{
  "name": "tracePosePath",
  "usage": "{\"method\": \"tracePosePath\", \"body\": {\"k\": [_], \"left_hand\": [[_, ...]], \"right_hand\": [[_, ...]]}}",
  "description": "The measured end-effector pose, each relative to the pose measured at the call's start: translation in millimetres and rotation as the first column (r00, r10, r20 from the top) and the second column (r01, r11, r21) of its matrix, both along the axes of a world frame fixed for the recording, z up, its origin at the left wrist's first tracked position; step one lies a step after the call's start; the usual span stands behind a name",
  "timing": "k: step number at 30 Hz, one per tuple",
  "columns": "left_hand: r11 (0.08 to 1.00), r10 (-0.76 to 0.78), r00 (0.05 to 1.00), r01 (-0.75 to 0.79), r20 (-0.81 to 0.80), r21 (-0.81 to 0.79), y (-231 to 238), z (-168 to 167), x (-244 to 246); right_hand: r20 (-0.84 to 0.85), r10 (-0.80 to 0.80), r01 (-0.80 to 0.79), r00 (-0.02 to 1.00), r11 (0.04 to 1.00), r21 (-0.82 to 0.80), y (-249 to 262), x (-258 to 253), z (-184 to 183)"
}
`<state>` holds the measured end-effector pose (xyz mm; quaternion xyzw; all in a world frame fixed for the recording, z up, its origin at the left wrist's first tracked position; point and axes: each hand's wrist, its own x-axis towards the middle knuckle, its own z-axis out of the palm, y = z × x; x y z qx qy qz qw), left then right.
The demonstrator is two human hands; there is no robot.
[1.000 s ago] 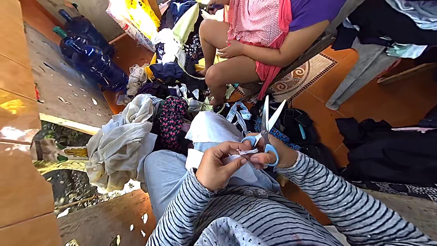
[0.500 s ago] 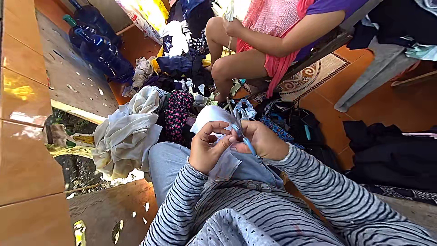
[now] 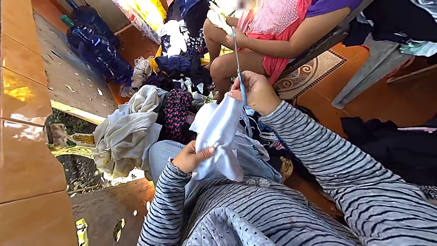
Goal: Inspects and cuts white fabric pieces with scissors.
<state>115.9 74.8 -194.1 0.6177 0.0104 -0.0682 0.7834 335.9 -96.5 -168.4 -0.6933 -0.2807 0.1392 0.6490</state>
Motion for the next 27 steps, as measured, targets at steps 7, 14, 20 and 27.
{"method": "tracePosePath", "body": {"k": [7, 14, 20, 27], "left_hand": [[0.804, 0.527, 0.818, -0.568, -0.230, -0.178, -11, 6, 5], [0.761, 0.461, 0.851, -0.524, -0.250, -0.383, -11, -12, 4], [0.770, 0.389, 0.893, -0.451, -0.227, -0.451, -14, -11, 6], [0.859, 0.292, 0.893, -0.402, -0.342, -0.318, -23, -12, -9]], "right_hand": [[-0.328, 0.060, -0.089, 0.943, 0.993, -0.076, -14, -40, -40], [-0.616, 0.180, -0.246, 0.767, 0.969, -0.022, -33, -80, -62], [-0.719, 0.292, -0.215, 0.630, 0.956, 0.200, -19, -90, -58], [-0.776, 0.163, 0.062, 0.610, 0.966, 0.252, -4, -95, -32]]}}
